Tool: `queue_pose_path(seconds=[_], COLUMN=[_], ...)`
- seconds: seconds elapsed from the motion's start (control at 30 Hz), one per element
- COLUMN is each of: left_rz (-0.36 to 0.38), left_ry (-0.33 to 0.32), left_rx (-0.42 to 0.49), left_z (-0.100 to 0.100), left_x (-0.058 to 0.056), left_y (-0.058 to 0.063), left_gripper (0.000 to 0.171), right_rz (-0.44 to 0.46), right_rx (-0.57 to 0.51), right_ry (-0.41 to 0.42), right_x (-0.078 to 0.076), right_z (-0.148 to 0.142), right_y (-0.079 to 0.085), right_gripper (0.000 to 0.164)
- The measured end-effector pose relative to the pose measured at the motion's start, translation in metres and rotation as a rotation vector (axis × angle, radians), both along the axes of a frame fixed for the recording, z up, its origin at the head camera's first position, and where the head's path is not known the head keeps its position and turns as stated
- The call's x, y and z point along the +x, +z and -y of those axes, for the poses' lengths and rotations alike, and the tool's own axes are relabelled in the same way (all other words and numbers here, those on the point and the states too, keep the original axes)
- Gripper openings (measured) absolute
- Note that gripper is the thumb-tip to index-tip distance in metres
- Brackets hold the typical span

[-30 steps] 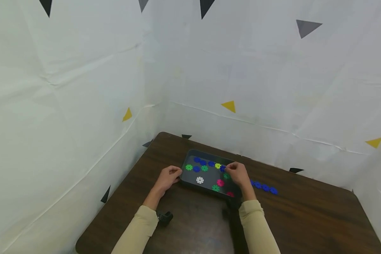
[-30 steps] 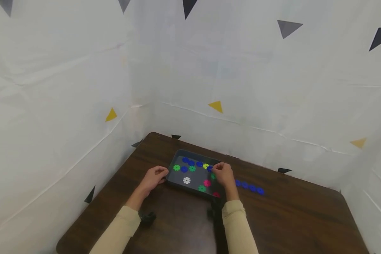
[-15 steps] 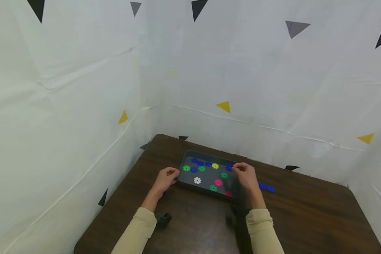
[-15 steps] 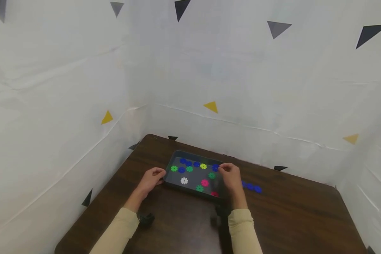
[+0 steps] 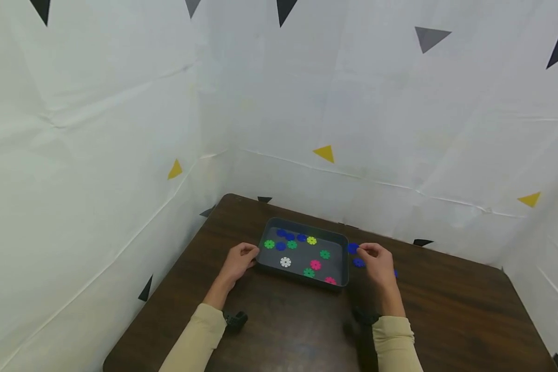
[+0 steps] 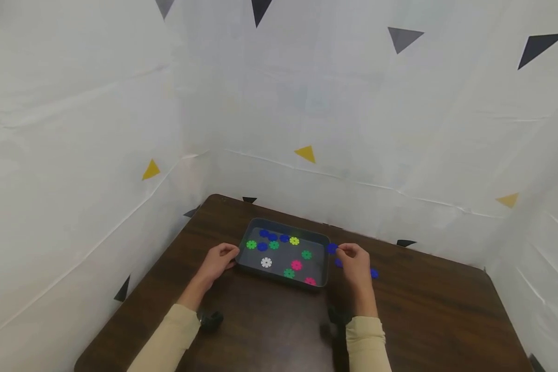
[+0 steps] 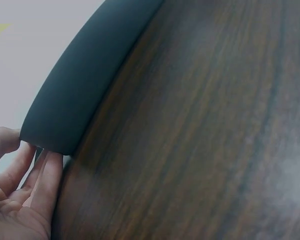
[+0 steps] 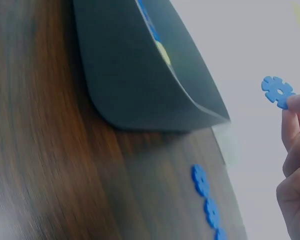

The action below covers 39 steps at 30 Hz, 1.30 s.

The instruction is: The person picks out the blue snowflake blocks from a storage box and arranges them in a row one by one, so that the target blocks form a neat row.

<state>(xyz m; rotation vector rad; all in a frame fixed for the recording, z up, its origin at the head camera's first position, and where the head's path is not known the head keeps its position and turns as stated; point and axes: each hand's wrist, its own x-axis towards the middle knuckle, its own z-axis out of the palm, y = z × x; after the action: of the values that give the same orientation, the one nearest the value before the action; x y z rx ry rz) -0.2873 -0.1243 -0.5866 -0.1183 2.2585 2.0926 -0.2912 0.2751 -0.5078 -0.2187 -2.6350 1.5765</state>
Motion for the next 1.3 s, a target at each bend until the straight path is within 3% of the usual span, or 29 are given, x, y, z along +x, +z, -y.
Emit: queue_pose_path(seconds=[0.5, 0.93, 1.3], left_rz=[0.015, 0.031, 0.028], left_ry=[-0.008, -0.008, -0.01], left_rx=[0.014, 0.013, 0.022], left_z=[0.002, 0.003, 0.003], left_x=[0.0, -0.003, 0.0], left_y=[0.0, -0.002, 0.003], left_gripper=[0.033, 0.033, 0.035], right_rz=[0.093, 0.087, 0.114], right_rx=[-0.039, -0.045, -0.038], right_ry=[-0.094, -0.238, -0.299], right_x=[0.01, 0.021, 0.015], right_z=[-0.035, -0.072, -0.114], right_y=[-0.002, -0.007, -0.02], right_gripper=[0.041, 0.041, 0.046])
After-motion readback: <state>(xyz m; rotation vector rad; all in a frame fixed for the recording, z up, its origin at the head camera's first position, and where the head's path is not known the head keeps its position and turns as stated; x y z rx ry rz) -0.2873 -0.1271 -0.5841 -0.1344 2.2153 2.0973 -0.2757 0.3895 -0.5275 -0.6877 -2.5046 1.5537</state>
